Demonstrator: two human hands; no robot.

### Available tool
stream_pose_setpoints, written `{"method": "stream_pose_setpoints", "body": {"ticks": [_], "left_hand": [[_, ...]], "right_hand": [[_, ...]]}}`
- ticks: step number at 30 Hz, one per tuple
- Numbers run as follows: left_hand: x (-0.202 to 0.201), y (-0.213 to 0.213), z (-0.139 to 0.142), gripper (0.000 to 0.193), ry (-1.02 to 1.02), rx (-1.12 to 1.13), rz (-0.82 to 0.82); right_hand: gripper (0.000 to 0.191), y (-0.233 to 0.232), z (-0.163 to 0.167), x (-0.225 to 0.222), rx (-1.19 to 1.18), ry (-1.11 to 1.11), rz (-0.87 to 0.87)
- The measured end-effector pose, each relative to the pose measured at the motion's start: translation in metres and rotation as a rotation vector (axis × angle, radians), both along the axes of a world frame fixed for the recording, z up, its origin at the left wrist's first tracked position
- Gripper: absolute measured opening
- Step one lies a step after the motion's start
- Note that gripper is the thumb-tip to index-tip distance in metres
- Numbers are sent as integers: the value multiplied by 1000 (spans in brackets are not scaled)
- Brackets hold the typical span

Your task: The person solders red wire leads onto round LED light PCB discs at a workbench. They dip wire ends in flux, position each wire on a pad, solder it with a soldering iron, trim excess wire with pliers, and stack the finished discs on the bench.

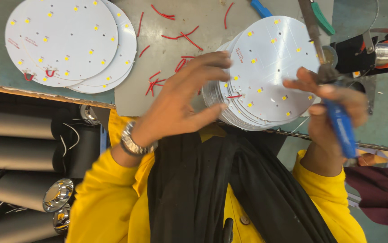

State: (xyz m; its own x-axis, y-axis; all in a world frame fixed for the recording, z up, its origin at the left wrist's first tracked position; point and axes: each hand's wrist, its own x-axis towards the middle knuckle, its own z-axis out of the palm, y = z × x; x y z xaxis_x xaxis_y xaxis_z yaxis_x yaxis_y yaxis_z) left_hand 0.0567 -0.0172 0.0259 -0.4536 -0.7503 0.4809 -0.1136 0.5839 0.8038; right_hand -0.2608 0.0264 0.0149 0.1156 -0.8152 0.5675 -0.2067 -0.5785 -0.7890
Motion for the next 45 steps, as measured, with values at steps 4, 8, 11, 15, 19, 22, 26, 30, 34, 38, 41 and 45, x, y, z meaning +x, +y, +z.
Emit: {"method": "stream_pose_setpoints", "body": {"ticks": [4,8,11,15,19,22,26,30,34,38,41,45], "left_hand": [[-14,19,-32,24,162,253,134],[-24,26,-51,17,209,262,158],[-26,24,-56,17,208,274,185],[-27,22,-59,18,206,309,142],[-29,18,-64,17,283,381,48],[-28,15,-67,15,338,415,7],[-26,12,-68,16,271,417,-25],[-27,13,-64,13,194,337,-12],[-31,11,-61,9,143,276,-27],[-29,6,-61,8,134,313,-4],[-22,2,-58,9,186,358,-17],[-9,-5,-50,13,218,375,7]], "right_hand": [[22,-6,-2,-5,-19,343,-9],[24,-6,-18,-4,-44,322,-71],[24,-4,-31,2,-109,184,-94],[28,0,-36,-11,-232,60,-248],[26,-4,-33,-53,-214,82,-455],[28,-7,-31,-78,-95,317,-507],[48,-14,-26,-93,-102,726,-424],[57,-25,-21,-92,75,1056,-411],[50,-38,-26,-87,52,1124,-396],[50,-41,-31,-82,43,1085,-424],[52,-40,-33,-75,-18,1076,-433],[56,-32,-31,-65,56,1045,-481]]}}
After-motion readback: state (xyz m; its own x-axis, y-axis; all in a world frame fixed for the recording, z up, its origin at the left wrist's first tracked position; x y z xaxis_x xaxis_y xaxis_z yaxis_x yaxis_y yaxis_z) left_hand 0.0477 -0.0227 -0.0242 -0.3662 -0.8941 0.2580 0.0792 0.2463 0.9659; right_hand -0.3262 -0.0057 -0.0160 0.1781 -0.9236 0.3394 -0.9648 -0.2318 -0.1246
